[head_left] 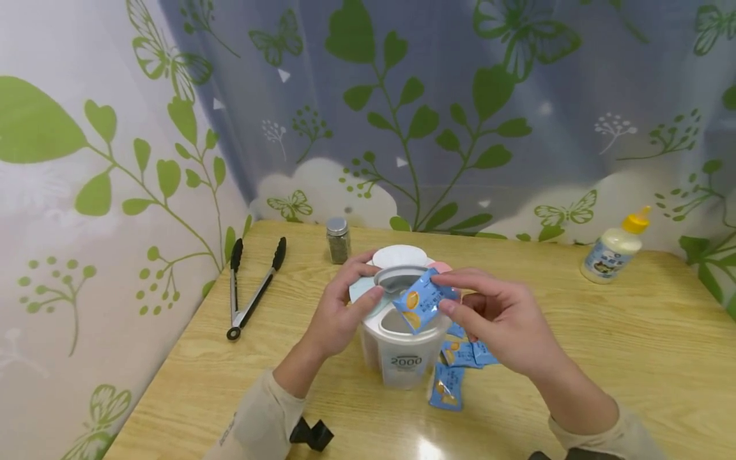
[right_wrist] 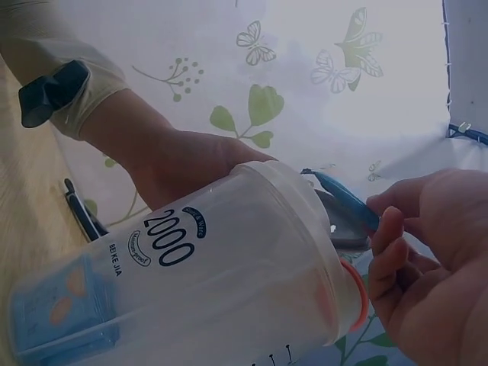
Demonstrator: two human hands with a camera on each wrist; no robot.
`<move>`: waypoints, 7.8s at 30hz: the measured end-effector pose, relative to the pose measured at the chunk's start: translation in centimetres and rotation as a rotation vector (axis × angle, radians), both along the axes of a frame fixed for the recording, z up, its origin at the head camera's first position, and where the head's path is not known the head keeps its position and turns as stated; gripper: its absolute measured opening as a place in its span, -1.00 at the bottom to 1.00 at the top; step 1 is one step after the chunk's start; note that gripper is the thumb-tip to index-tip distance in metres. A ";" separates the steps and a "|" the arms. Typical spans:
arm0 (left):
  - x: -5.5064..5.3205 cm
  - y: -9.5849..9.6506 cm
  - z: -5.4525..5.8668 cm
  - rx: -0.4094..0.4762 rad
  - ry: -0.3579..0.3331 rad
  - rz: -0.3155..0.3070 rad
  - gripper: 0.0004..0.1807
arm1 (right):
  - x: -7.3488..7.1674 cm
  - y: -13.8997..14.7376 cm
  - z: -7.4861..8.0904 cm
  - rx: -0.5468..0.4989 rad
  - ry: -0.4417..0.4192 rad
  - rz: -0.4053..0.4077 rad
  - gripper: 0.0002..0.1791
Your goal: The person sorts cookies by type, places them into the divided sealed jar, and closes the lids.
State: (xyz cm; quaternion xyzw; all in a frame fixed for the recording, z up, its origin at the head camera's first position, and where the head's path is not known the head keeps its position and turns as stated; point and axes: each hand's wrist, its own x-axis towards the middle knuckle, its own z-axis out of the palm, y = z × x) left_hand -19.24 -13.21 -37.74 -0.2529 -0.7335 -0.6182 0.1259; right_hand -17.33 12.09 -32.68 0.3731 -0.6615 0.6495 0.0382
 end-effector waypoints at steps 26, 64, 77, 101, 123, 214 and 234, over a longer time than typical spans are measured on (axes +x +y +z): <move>0.0 0.0 -0.1 -0.014 0.021 0.018 -0.75 | 0.5 1.7 -1.6 0.067 -0.112 -0.030 -0.67; 0.0 0.1 0.0 0.001 0.030 -0.004 -0.76 | -0.1 5.4 -10.3 0.321 -0.365 0.002 -0.71; 0.0 0.1 0.0 -0.007 0.021 -0.003 -0.75 | -0.7 5.2 -13.6 0.418 -0.337 0.065 -0.63; 0.1 0.1 0.1 -0.008 0.028 0.002 -0.72 | -0.5 5.0 -14.4 0.659 -0.182 0.029 -0.64; 0.2 -0.1 0.2 -0.017 0.033 0.009 -0.73 | -0.9 5.1 -13.3 0.392 -0.498 0.159 -0.61; -0.1 0.0 -0.1 0.001 0.030 -0.004 -0.72 | 1.0 -2.1 0.0 0.055 -0.093 -0.207 -0.74; 0.0 0.0 -0.1 0.015 0.016 -0.008 -0.73 | 0.3 -0.7 -0.6 0.109 -0.230 -0.074 -0.76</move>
